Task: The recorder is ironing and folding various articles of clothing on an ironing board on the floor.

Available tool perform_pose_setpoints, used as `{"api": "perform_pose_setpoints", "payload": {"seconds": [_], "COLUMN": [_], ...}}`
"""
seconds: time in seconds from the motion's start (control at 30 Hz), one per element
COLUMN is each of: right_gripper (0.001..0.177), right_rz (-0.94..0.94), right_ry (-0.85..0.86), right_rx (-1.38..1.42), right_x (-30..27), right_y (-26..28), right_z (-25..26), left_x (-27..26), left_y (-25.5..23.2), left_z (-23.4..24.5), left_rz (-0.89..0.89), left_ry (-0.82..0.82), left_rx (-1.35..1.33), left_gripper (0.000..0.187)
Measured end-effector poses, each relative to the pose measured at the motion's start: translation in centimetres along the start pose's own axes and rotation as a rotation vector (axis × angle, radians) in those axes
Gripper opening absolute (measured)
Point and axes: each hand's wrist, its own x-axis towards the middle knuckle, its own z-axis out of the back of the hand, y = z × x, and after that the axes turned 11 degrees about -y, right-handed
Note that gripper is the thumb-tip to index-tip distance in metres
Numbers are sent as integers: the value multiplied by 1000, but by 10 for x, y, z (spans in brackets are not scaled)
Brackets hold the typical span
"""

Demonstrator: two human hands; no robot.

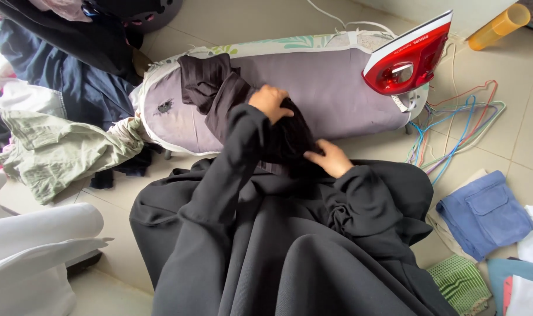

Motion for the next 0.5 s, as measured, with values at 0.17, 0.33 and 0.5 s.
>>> {"api": "perform_pose_setpoints", "payload": {"seconds": [0.17, 0.33, 0.5], "right_gripper": [31, 34, 52], "right_rz": [342, 692, 869], "right_ry": [-464, -641, -558], "right_rx": [85, 161, 371], "right_x": [6, -11, -26], "right_y": [119, 219, 267], "right_z": [130, 210, 234], "left_x": [-18, -45, -73], "left_y": [-48, -78, -109], "left_z": [186, 281, 355], "left_rz": [-429, -185, -455], "left_ry": [-473, -260, -517], "left_rx": [-168, -464, -594], "left_gripper": [34, 38, 38]}}
